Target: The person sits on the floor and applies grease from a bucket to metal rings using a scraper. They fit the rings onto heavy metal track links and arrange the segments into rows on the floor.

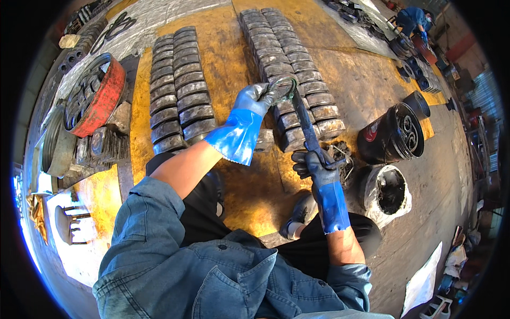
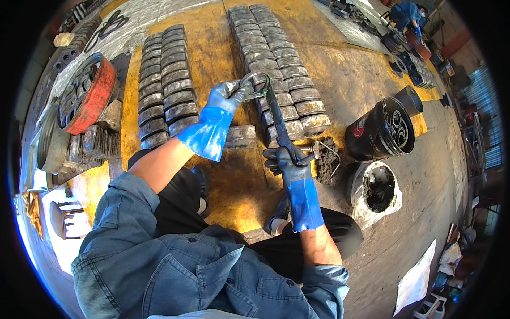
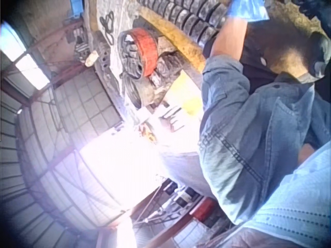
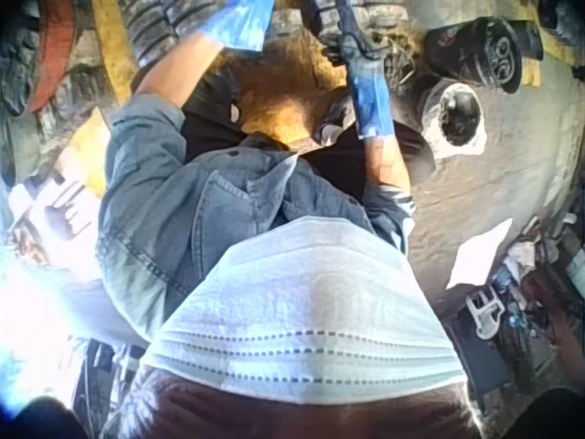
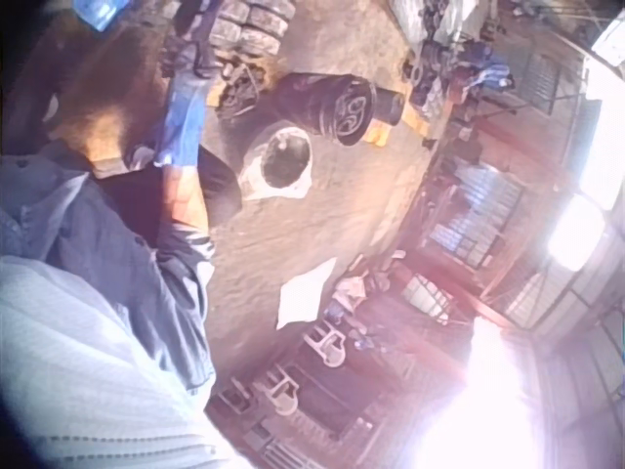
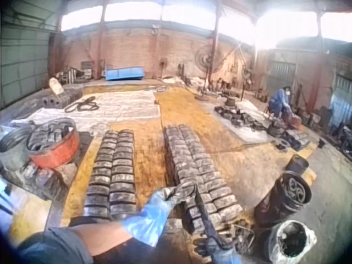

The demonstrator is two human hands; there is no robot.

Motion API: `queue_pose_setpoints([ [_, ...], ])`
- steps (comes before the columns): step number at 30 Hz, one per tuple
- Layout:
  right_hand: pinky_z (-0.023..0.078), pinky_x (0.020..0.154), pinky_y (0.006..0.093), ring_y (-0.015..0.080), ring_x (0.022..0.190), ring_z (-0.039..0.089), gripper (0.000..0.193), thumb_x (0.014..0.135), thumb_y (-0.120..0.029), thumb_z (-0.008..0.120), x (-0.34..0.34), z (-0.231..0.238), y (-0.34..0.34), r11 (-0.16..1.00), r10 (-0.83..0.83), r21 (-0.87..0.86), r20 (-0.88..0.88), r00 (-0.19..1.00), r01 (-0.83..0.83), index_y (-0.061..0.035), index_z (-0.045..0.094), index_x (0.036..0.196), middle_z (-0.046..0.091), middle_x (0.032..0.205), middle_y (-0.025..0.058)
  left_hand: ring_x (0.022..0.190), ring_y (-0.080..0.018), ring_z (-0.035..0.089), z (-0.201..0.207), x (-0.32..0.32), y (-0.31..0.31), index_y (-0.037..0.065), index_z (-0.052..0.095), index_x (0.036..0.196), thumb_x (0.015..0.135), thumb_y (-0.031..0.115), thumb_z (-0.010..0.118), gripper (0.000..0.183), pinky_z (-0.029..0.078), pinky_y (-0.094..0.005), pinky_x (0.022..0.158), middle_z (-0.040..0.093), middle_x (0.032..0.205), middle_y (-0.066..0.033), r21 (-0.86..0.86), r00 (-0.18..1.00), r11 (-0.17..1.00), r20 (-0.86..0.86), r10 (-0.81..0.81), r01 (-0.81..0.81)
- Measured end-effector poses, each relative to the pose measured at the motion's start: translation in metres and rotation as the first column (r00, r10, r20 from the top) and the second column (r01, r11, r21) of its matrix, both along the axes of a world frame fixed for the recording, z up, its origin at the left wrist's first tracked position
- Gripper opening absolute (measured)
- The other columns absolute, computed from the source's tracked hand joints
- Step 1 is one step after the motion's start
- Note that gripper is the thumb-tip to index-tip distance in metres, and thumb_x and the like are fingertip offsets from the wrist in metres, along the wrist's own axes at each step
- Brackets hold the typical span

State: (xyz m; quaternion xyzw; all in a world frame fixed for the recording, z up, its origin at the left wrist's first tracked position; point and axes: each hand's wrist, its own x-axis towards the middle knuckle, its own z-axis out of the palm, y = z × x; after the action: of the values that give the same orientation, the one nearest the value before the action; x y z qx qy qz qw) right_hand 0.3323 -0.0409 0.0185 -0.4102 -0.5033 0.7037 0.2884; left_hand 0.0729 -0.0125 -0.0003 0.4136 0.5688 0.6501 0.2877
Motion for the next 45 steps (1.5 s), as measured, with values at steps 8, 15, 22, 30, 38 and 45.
queue_pose_setpoints([
  [8, 0.053, 0.055, 0.0277, 0.017, 0.068, 0.068, 0.027, 0.098, -0.022, 0.057, 0.01, 0.025, -0.001, 0.998, -0.051, -0.019, 0.031, 0.998, 0.052, 0.0006, 0.063, 0.111, 0.073, 0.095, 0.0141, 0.089, -0.0094, 0.06, 0.008, 0.0, 0.002, -0.002, 0.065, 0.114, 0.092, 0.004, 0.068, 0.023, 0.051, -0.0252, 0.082, 0.07, 0.101, -0.0022, 0.048, 0.992, 0.996, 0.098, -0.076, 0.072],
  [15, 0.051, 0.053, 0.029, 0.0171, 0.063, 0.066, 0.032, 0.096, -0.028, 0.058, 0.023, 0.043, 0.005, 0.993, -0.106, -0.046, -0.01, 0.994, 0.106, 0.0004, 0.062, 0.11, 0.073, 0.09, 0.0139, 0.088, -0.0085, 0.06, 0.0, -0.011, 0.007, -0.002, 0.065, 0.114, 0.092, 0.002, 0.066, 0.023, 0.05, -0.0246, 0.081, 0.069, 0.099, -0.0007, 0.05, 0.99, 0.989, -0.036, -0.136, 0.138],
  [22, 0.051, 0.052, 0.0282, 0.0182, 0.061, 0.065, 0.03, 0.095, -0.025, 0.058, 0.031, 0.05, 0.005, 0.993, -0.096, -0.076, -0.026, 0.995, 0.094, 0.0024, 0.061, 0.107, 0.072, 0.087, 0.0154, 0.086, -0.0085, 0.06, 0.018, -0.004, 0.003, -0.001, 0.067, 0.113, 0.091, 0.003, 0.067, 0.022, 0.05, -0.025, 0.078, 0.069, 0.098, 0.0003, 0.031, 0.991, 0.991, -0.05, -0.125, 0.127],
  [30, 0.049, 0.047, 0.0272, 0.0184, 0.054, 0.062, 0.039, 0.096, -0.026, 0.057, 0.042, 0.059, 0.015, 0.959, -0.066, -0.28, -0.099, 0.993, 0.035, 0.003, 0.062, 0.122, 0.071, 0.091, 0.015, 0.084, -0.0073, 0.06, 0.01, -0.032, 0.009, 0.001, 0.068, 0.11, 0.089, 0.002, 0.07, 0.021, 0.051, -0.0232, 0.074, 0.07, 0.096, -0.0008, 0.086, 0.966, 0.963, 0.028, -0.259, 0.256],
  [38, 0.049, 0.047, 0.0286, 0.0212, 0.054, 0.062, 0.041, 0.098, -0.029, 0.051, 0.054, 0.056, 0.014, 0.948, -0.057, -0.318, -0.191, 0.98, -0.007, 0.0028, 0.062, 0.121, 0.07, 0.092, 0.017, 0.075, -0.0066, 0.058, 0.01, -0.042, 0.007, 0.005, 0.068, 0.102, 0.083, 0.003, 0.077, 0.021, 0.047, -0.0217, 0.062, 0.069, 0.089, 0.0008, 0.052, 0.905, 0.932, 0.222, -0.362, 0.36],
  [45, 0.049, 0.039, 0.0319, 0.023, 0.05, 0.062, 0.038, 0.098, -0.03, 0.05, 0.054, 0.043, 0.021, 0.878, -0.085, -0.474, -0.277, 0.957, -0.059, 0.0008, 0.06, 0.119, 0.07, 0.089, 0.0171, 0.08, -0.0163, 0.068, 0.008, -0.03, 0.003, 0.011, 0.066, 0.092, 0.082, -0.002, 0.074, 0.018, 0.058, -0.0296, 0.066, 0.07, 0.09, -0.0035, 0.279, 0.635, 0.852, 0.574, -0.517, 0.442],
])
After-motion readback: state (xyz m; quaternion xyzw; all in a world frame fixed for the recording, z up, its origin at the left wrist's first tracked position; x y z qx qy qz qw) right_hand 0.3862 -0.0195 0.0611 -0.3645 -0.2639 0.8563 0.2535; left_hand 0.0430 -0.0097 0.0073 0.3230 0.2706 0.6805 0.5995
